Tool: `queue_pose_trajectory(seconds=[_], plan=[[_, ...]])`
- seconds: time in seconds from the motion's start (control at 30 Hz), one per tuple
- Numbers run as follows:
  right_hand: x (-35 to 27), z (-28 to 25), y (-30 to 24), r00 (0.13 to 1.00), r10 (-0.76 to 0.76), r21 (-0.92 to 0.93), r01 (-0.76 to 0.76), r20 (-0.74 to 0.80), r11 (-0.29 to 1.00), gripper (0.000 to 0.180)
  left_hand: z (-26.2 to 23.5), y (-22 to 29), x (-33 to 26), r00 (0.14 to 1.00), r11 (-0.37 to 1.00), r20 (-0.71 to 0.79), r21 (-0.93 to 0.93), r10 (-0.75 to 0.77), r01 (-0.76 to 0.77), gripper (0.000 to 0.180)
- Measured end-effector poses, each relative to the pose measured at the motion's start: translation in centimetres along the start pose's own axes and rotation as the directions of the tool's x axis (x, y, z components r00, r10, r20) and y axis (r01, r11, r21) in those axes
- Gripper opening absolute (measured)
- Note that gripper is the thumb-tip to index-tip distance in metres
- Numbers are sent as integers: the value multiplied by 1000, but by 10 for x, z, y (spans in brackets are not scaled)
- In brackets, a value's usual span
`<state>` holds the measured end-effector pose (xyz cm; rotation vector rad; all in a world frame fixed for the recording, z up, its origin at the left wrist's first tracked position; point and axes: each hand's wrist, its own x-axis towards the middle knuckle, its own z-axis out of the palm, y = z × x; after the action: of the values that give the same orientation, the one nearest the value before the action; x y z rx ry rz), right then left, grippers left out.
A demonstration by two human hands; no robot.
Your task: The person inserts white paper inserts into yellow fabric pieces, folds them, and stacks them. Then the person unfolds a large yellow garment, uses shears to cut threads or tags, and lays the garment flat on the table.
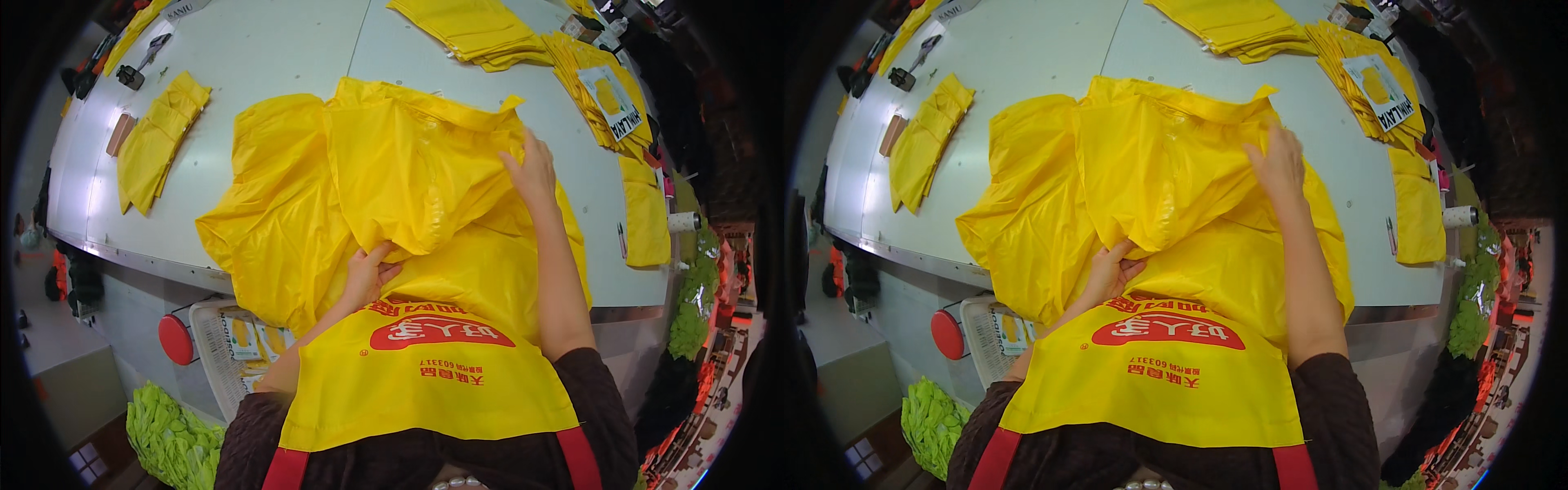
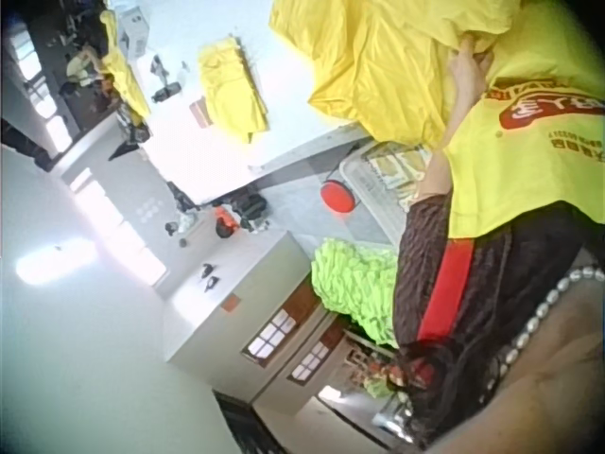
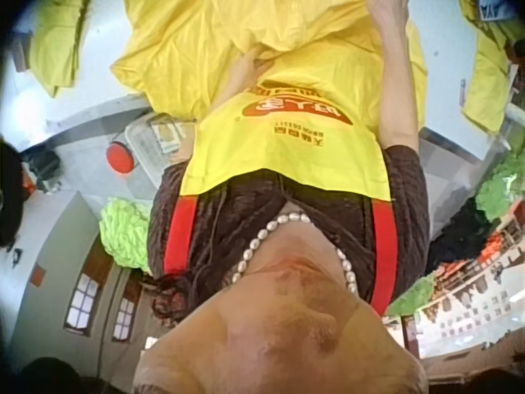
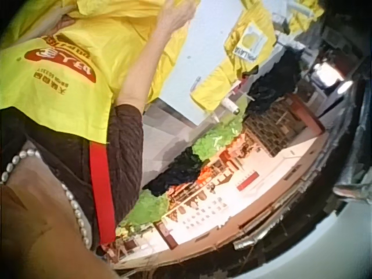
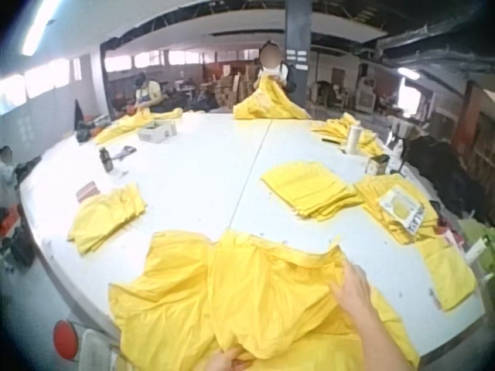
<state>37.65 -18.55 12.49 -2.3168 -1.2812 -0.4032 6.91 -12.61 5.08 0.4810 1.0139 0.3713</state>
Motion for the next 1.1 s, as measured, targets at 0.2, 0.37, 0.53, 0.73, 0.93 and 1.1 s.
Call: queue_pose_trajectory(seconds=[0.2, 0.37, 0.53, 0.73, 0.93, 1.1], plan=[[-68, 27, -112, 589, -578, 699, 31, 565, 714, 25, 24, 4, -32, 974, 988, 227, 147, 19, -53, 25], [-57, 48, -136, 282, -434, 227, 550, 856, 804, 35, 59, 57, -88, 912, 929, 327, 186, 250, -321, 18], [-70, 52, -103, 470, -434, -40, 713, 768, 700, 51, 34, 44, -96, 758, 750, 441, 241, 481, -616, 19], [-65, 37, -65, 517, -463, 411, 220, 720, 885, 50, 21, 77, -66, 715, 782, 485, 96, 503, -616, 21], [-98, -51, -12, 888, -280, 551, 37, 364, 834, 41, -16, 97, 0, 353, 45, 336, 666, 873, -744, 32], [-132, -11, -1, 967, -169, 440, 70, 191, 895, 30, -6, 109, 64, 313, 80, 450, 464, 836, -882, 28]])
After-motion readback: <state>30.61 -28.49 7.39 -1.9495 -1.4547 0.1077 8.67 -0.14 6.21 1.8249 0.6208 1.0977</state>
